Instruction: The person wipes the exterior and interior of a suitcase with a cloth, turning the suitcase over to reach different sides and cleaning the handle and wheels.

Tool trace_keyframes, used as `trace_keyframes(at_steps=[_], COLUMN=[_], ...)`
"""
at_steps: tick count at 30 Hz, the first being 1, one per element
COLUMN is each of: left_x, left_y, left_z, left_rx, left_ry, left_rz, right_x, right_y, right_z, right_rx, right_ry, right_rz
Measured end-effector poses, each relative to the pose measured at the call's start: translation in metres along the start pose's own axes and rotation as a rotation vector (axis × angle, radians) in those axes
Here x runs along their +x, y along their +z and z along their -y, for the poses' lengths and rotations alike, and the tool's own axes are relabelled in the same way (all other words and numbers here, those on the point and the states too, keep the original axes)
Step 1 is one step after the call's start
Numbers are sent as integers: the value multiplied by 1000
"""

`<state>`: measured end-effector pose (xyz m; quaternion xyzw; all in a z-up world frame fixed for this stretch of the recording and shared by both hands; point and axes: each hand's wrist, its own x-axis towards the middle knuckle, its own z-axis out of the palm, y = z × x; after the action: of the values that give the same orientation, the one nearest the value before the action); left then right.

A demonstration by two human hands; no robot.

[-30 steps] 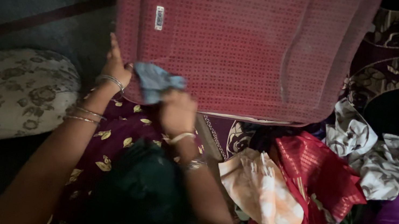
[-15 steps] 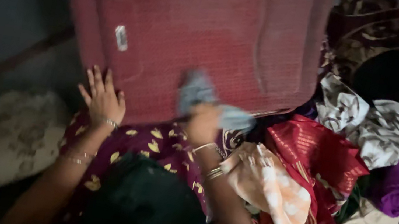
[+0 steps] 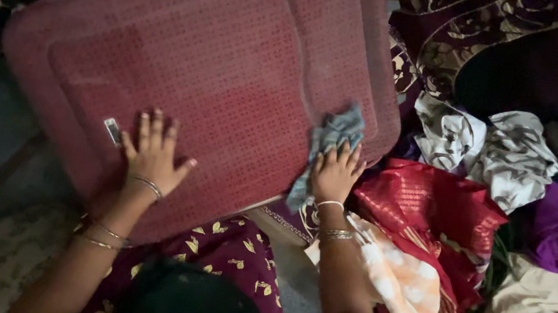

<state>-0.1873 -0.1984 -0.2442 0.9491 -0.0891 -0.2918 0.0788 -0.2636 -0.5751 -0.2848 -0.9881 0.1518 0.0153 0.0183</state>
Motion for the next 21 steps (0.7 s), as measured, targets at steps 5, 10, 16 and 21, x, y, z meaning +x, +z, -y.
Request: trace_keyframes(at_steps=[5,10,16,21], left_x=[12,15,19,14], left_y=[-5,20,37,33], left_z=[-40,-39,-34,-35], left_rx=[192,211,193,236], left_ry=[175,192,188,185], left_rz=[342,413,389,450], right_x=[12,107,252,247], right_y=[36,44,45,37], right_z=[31,89,162,171], right_rx=[9,130,338,287], right_ry=[100,108,57,-69], right_rz=[46,162,93,83])
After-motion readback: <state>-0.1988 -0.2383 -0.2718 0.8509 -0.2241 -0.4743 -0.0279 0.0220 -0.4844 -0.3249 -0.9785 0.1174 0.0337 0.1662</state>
